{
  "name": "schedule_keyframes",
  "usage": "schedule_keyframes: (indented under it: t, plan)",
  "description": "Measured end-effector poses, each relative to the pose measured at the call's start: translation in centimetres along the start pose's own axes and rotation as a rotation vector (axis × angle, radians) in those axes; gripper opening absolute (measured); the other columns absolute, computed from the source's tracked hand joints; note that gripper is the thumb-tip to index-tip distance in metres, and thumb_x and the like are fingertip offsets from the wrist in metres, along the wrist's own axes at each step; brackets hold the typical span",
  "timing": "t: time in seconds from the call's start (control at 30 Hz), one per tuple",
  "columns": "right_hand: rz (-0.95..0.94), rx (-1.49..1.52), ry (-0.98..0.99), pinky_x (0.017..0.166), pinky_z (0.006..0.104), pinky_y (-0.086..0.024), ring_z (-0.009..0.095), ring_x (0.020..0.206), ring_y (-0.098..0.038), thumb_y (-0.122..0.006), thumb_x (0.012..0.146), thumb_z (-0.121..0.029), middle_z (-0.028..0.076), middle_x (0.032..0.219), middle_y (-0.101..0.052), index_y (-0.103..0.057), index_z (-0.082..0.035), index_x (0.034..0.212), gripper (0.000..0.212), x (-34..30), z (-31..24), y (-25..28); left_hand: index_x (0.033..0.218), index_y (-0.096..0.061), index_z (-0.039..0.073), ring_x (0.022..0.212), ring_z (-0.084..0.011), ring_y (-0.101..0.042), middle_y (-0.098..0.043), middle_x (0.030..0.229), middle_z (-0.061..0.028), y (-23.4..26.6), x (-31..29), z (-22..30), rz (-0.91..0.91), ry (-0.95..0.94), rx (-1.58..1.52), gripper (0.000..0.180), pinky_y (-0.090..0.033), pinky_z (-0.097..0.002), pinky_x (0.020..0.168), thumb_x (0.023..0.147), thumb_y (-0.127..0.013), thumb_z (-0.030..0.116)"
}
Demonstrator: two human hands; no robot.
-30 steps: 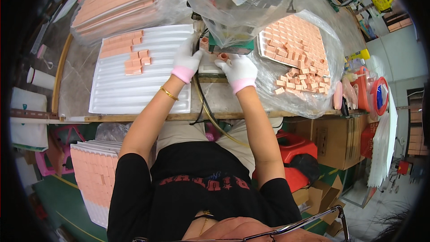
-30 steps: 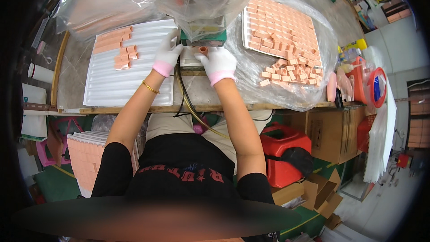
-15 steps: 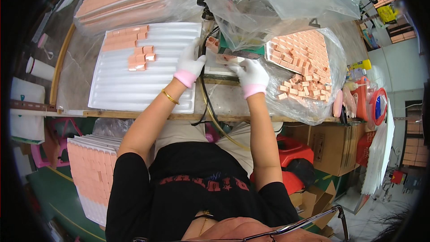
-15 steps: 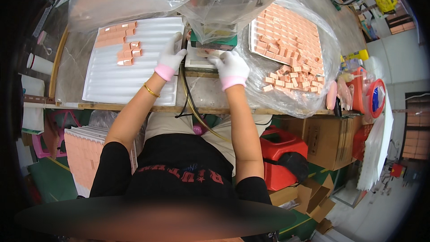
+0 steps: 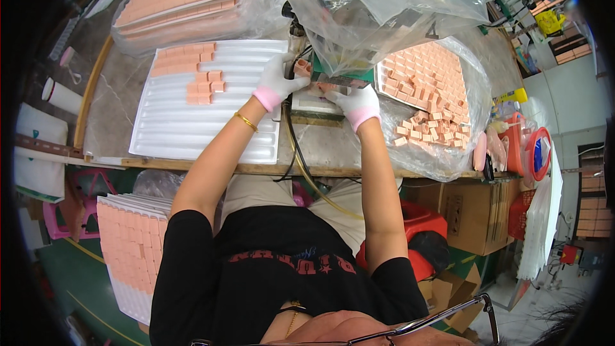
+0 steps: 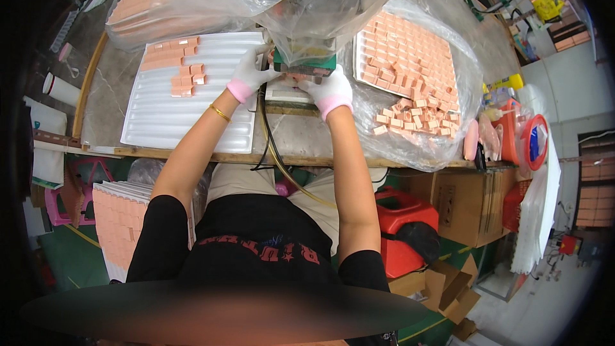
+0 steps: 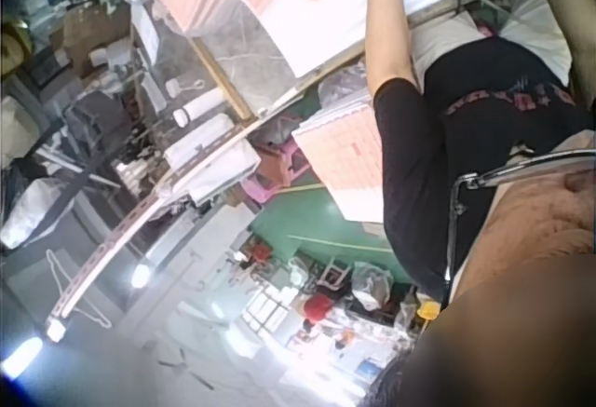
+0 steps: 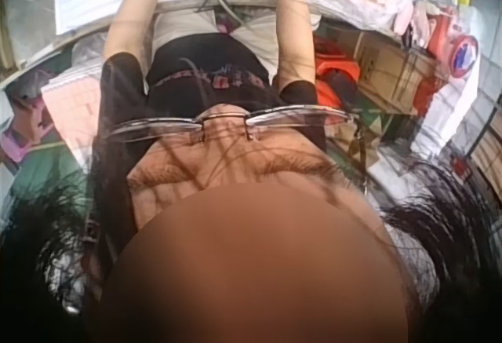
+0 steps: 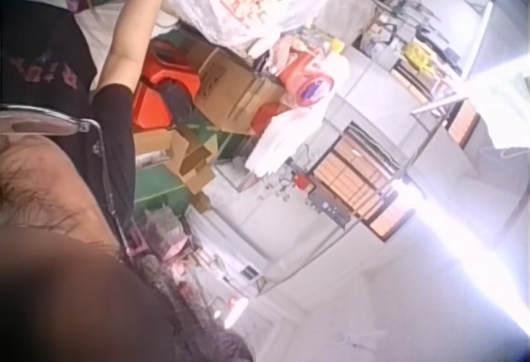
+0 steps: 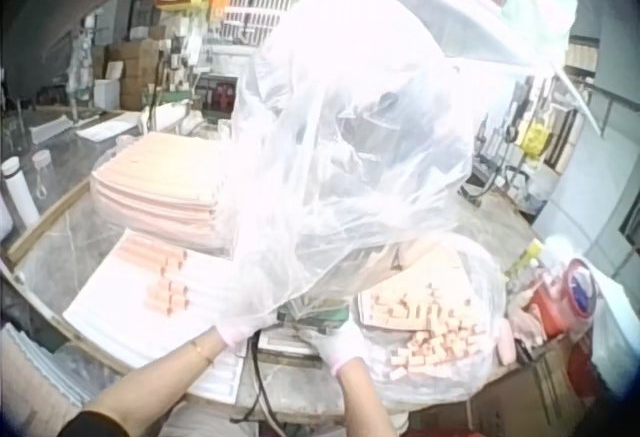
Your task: Picking up small pink rectangular products, inspecting them, and placing them into partitioned trays.
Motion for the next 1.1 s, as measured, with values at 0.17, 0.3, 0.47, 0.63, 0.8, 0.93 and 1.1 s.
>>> schedule_keyframes:
  t: [0.17,0.3,0.47,0.63,0.8,0.93,1.1]
  plan:
    - [-0.158,-0.024,0.244,0.082,0.0271,-0.047,0.016,0.089,-0.062,-0.071,0.074,-0.026,0.004,0.103,-0.068,-0.067,-0.005,0.105,0.037,1.6,1.5,-1.1,0.097,-0.06,-0.002,0.089,-0.023,-0.057,-0.06,0.094,-0.015,-0.9,0.2,-0.5,-0.015,-0.09,0.068,0.045,-0.047,-0.035,0.081,0.061,-0.081,0.017]
    - [-0.311,0.452,0.057,0.079,0.0289,-0.05,0.018,0.087,-0.063,-0.079,0.067,-0.015,0.009,0.1,-0.067,-0.062,-0.006,0.109,0.047,1.1,1.0,-0.3,0.093,-0.057,0.0,0.089,-0.0293,-0.053,-0.054,0.091,-0.0143,-0.9,-0.4,0.2,0.03,-0.201,0.341,0.046,-0.044,-0.0351,0.081,0.061,-0.082,0.019]
    - [-0.291,0.219,0.089,0.078,0.0307,-0.049,0.019,0.086,-0.063,-0.08,0.066,-0.019,0.009,0.097,-0.068,-0.06,-0.005,0.111,0.051,0.1,0.5,0.8,0.112,-0.051,0.001,0.093,-0.0317,-0.055,-0.051,0.105,-0.0185,-2.3,-2.3,2.3,-0.053,-0.192,0.174,0.043,-0.044,-0.0354,0.083,0.076,-0.069,0.016]
    - [-0.21,0.083,0.282,0.079,0.0315,-0.049,0.02,0.087,-0.063,-0.08,0.067,-0.026,0.01,0.098,-0.067,-0.06,-0.005,0.112,0.054,-1.1,0.1,0.9,0.118,-0.049,-0.001,0.096,-0.031,-0.056,-0.054,0.105,-0.0185,-2.3,-2.9,1.9,-0.112,-0.278,0.251,0.038,-0.044,-0.035,0.085,0.084,-0.058,0.012]
    - [-0.175,0.212,0.221,0.082,0.0312,-0.048,0.02,0.092,-0.063,-0.08,0.068,-0.031,0.013,0.103,-0.065,-0.057,-0.001,0.113,0.059,-2.5,-1.1,1.7,0.121,-0.048,-0.002,0.099,-0.0229,-0.057,-0.058,0.11,-0.0156,-2.7,-4.1,4.2,-0.213,-0.084,-0.104,0.038,-0.044,-0.0321,0.088,0.088,-0.056,0.014]
    - [-0.06,0.314,0.127,0.083,0.031,-0.049,0.021,0.095,-0.063,-0.078,0.071,-0.032,0.014,0.103,-0.065,-0.058,0.0,0.114,0.056,-5.0,-3.2,2.4,0.123,-0.049,-0.003,0.106,-0.0168,-0.054,-0.058,0.117,-0.012,-3.5,-4.8,5.0,-0.267,0.118,-0.259,0.048,-0.043,-0.0294,0.093,0.086,-0.065,0.023]
    - [-0.166,0.355,0.158,0.082,0.0307,-0.049,0.018,0.094,-0.063,-0.075,0.076,-0.03,0.015,0.103,-0.065,-0.057,-0.001,0.117,0.054,-6.6,-2.7,0.1,0.125,-0.047,-0.003,0.099,-0.014,-0.058,-0.058,0.115,-0.0075,-1.7,-6.7,4.5,-0.239,0.386,-0.565,0.054,-0.05,-0.0264,0.084,0.082,-0.071,0.018]
Point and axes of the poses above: each hand's wrist, its own x-axis towards the middle knuckle, its own y-axis out of the back of the hand, z = x × y, the point moved 1 cm from there along x, towards the middle knuckle
